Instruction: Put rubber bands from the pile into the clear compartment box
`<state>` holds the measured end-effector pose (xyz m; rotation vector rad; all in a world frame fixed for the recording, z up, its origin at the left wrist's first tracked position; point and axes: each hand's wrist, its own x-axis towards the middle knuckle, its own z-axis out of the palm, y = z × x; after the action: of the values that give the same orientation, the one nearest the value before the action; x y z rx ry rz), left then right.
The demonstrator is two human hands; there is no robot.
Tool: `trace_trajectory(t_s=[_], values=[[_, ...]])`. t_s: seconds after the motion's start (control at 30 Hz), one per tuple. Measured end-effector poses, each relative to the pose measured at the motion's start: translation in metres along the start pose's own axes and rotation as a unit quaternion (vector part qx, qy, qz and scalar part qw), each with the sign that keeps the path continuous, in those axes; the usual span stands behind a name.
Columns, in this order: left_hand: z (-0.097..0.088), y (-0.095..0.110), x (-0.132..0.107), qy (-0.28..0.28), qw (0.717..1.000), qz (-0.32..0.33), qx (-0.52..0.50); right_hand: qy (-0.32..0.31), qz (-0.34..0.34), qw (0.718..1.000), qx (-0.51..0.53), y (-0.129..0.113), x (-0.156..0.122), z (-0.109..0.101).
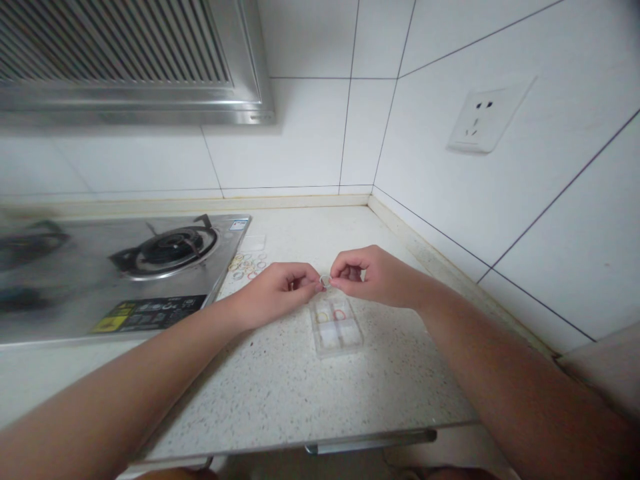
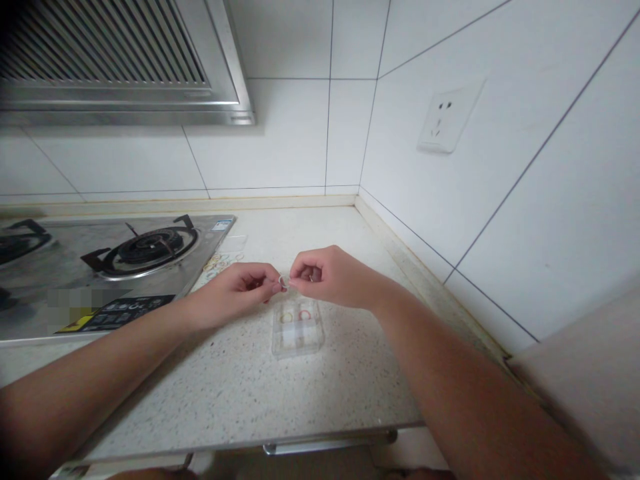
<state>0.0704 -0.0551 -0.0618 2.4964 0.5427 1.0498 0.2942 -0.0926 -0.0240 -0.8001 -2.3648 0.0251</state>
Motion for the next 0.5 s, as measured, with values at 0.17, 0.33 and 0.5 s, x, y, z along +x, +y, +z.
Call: trace_trajectory(t_s=[0.17,0.33,0.5], values=[[0.0008,0.001,-0.0009,-0.011,1.0,0.0,-0.015,0.007,-0.011,1.0,0.003,0.003,0.0004,0.0003],[0.0009,0.0006,-0.0016,-0.021,1.0,0.003,-0.022,0.019,-0.02,1.0,0.003,0.0038,0.0006,0.0002],[0.0003,-0.0036,-0.001,-0.021,1.0,0.012,-0.012,0.025,-0.024,0.999,0.016,0.0023,0.0008,-0.0002]])
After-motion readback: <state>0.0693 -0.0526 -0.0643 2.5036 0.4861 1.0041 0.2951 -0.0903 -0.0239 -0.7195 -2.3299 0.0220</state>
